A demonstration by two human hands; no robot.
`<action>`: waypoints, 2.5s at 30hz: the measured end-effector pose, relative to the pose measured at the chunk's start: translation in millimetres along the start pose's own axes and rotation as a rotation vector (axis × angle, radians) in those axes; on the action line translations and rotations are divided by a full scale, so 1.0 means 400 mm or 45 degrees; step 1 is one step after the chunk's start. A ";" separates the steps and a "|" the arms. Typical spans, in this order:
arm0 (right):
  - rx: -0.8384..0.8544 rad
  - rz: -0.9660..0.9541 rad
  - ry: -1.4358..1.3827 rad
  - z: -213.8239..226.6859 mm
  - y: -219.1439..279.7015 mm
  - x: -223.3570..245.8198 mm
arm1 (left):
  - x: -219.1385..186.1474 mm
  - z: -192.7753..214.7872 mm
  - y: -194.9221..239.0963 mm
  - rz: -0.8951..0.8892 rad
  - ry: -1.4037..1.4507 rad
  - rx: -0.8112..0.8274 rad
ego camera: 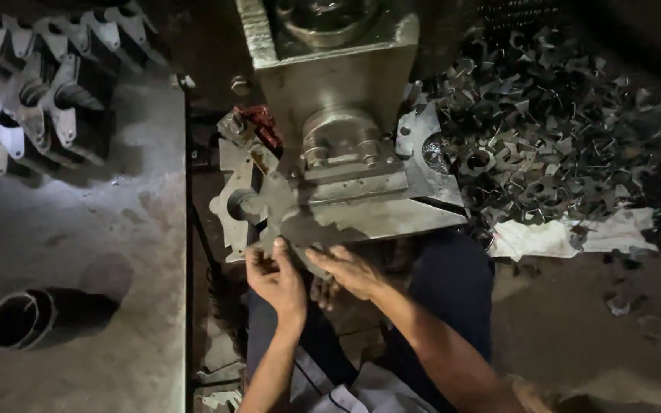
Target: Using a manual punch press to shape and stamp metal plates for fabrication.
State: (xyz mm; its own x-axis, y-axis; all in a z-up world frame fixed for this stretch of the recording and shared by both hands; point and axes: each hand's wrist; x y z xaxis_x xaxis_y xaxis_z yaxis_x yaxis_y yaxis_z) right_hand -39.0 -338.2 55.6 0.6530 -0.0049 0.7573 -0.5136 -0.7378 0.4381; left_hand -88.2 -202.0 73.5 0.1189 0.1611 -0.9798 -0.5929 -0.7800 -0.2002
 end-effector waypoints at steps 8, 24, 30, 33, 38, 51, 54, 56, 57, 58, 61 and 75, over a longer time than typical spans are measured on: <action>-0.487 0.140 -0.072 0.002 -0.021 0.016 | 0.119 -0.116 -0.064 0.302 0.164 0.262; -0.538 0.252 -0.054 0.052 -0.094 0.090 | 0.127 -0.112 -0.067 0.073 0.028 0.387; -0.448 0.275 -0.044 0.048 -0.100 0.088 | 0.141 -0.102 -0.050 -0.061 0.001 0.356; -0.455 0.293 -0.064 0.053 -0.102 0.094 | 0.141 -0.113 -0.047 -0.037 0.077 0.403; -0.425 0.312 -0.098 0.052 -0.093 0.104 | 0.156 -0.120 -0.037 -0.046 0.085 0.398; -0.363 0.601 -0.194 0.145 -0.004 0.071 | -0.024 -0.128 -0.096 -1.016 -0.495 0.259; -0.521 0.694 -0.035 0.150 -0.017 0.065 | -0.017 -0.131 -0.139 -0.887 -0.629 0.560; -0.579 0.742 0.008 0.135 -0.013 0.091 | 0.005 -0.135 -0.159 -0.797 -0.736 0.788; -0.505 0.767 -0.153 0.121 -0.005 0.107 | 0.016 -0.135 -0.162 -0.835 -0.579 0.670; -0.430 0.790 -0.314 0.110 0.002 0.122 | 0.029 -0.136 -0.166 -0.870 -0.420 0.552; -0.181 0.862 -0.552 0.121 0.015 0.098 | 0.163 -0.128 -0.156 -0.269 0.195 0.802; -0.639 1.079 0.938 0.138 0.003 0.146 | 0.084 -0.157 -0.068 -0.358 -0.353 0.692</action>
State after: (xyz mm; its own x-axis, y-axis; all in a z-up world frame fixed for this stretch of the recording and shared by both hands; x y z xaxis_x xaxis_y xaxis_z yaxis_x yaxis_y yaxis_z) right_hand 29.1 -376.6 73.8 -0.3779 0.1463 0.9142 -0.8857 -0.3446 -0.3110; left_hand -18.3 -213.4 45.7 0.1610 0.5196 -0.8391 -0.8945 -0.2824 -0.3465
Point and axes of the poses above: each hand's wrist, its own y-axis away from the middle knuckle, its own z-axis out of the back of the hand, x = y × z, and after that the axes turned 4 degrees about -y, right-handed
